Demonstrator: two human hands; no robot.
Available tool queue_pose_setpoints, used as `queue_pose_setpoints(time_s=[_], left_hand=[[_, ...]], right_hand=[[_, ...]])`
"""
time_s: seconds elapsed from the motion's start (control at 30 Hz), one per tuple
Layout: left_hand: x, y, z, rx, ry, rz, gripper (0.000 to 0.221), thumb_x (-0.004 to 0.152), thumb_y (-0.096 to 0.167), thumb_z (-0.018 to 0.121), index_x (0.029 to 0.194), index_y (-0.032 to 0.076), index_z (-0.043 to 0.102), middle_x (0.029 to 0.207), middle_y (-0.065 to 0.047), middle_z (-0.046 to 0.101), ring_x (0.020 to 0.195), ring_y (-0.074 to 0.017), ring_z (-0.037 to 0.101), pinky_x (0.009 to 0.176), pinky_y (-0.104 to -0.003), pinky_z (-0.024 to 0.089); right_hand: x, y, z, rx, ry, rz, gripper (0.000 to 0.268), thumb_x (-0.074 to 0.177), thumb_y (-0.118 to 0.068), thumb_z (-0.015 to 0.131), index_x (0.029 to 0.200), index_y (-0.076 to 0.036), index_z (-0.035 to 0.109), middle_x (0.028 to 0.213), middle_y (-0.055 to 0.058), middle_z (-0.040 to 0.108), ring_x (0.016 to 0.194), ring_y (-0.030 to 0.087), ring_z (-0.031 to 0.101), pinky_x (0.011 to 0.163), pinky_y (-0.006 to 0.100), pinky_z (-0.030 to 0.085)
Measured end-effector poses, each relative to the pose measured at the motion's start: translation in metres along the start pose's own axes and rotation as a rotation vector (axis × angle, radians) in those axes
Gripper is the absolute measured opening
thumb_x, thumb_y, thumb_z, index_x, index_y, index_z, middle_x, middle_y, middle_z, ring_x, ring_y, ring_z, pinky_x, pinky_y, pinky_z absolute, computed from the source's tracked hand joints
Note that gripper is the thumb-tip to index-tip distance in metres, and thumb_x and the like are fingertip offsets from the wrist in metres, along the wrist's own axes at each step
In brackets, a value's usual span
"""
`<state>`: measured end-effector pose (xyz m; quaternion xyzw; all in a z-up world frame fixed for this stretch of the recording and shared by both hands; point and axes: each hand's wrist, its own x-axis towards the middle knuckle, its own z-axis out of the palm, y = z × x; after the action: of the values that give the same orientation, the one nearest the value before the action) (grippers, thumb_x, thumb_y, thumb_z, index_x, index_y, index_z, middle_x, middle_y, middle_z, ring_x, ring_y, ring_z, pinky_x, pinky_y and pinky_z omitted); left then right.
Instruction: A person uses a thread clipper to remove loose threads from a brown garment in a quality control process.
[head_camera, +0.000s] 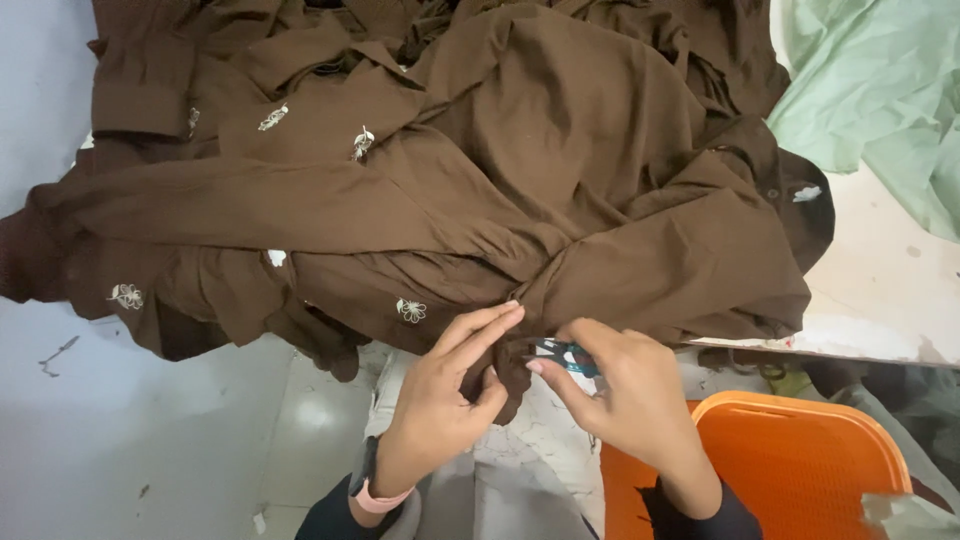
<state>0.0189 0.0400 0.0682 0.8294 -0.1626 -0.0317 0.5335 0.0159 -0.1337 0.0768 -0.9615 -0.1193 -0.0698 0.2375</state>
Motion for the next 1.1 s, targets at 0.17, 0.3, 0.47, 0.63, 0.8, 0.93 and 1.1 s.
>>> queue_pose_setpoints(time_s=[0.17,0.3,0.47,0.63,0.8,0.93,1.1], left_hand=[[-0.003,-0.005,0.008,0.086,0.032,0.142,0.054,0.066,0.001,0.044,0.117,0.018,0.048,0.118,0.005,0.05,0.102,-0.0109,0.055,0.07,-0.023,0.048],[-0.005,-0.002,0.008,0.109,0.03,0.122,0.055,0.066,0.0,0.046,0.117,0.02,0.048,0.117,0.008,0.05,0.046,-0.0067,0.049,0.039,-0.018,0.04],[-0.006,0.0,0.005,0.111,0.022,0.106,0.056,0.065,0.003,0.048,0.119,0.02,0.045,0.122,0.007,0.047,0.041,-0.0085,0.044,0.038,-0.02,0.038],[-0.008,-0.003,0.006,0.088,0.036,0.152,0.059,0.064,0.001,0.046,0.12,0.017,0.043,0.122,0.005,0.047,0.071,-0.0091,0.053,0.046,-0.021,0.043],[-0.01,-0.005,0.002,0.078,0.074,0.168,0.054,0.068,0.004,0.047,0.121,0.015,0.042,0.124,0.003,0.045,0.088,-0.0105,0.06,0.05,-0.022,0.047],[-0.014,-0.008,-0.004,0.024,0.101,0.171,0.055,0.071,0.006,0.05,0.124,0.01,0.038,0.128,-0.004,0.04,0.116,-0.0189,0.045,0.089,-0.029,0.041],[-0.032,-0.033,-0.032,-0.085,0.098,0.015,0.059,0.069,0.019,0.064,0.123,0.017,0.041,0.129,-0.002,0.041,0.114,-0.0129,0.045,0.077,-0.028,0.048]], right_hand=[[0.005,-0.002,0.005,-0.195,0.119,-0.173,0.038,0.078,-0.045,0.052,0.061,-0.013,0.043,0.047,-0.002,0.039,0.037,0.025,0.035,0.04,0.031,0.033],[0.006,-0.007,0.002,-0.242,0.103,-0.24,0.033,0.081,-0.039,0.05,0.059,-0.014,0.045,0.046,-0.005,0.045,0.034,0.02,0.033,0.037,0.029,0.03],[0.002,-0.009,0.004,-0.129,0.05,-0.151,0.036,0.075,-0.048,0.054,0.065,-0.014,0.05,0.041,-0.004,0.041,0.035,0.021,0.042,0.044,0.03,0.037],[0.003,-0.016,0.01,-0.099,0.012,-0.062,0.036,0.073,-0.049,0.054,0.086,-0.016,0.048,0.044,-0.005,0.051,0.036,0.02,0.051,0.036,0.032,0.036],[0.005,-0.021,0.006,0.058,0.087,-0.032,0.031,0.071,-0.044,0.06,0.078,-0.018,0.045,0.054,-0.009,0.059,0.041,0.01,0.054,0.041,0.025,0.035],[0.013,-0.011,0.02,0.403,-0.145,0.116,0.029,0.066,-0.033,0.066,0.086,-0.015,0.057,0.073,-0.007,0.064,0.059,0.005,0.056,0.055,0.02,0.043],[0.019,-0.012,0.035,0.873,-0.325,0.114,0.019,0.076,-0.01,0.062,0.06,-0.007,0.053,0.055,-0.004,0.047,0.053,0.005,0.039,0.049,0.019,0.032]])
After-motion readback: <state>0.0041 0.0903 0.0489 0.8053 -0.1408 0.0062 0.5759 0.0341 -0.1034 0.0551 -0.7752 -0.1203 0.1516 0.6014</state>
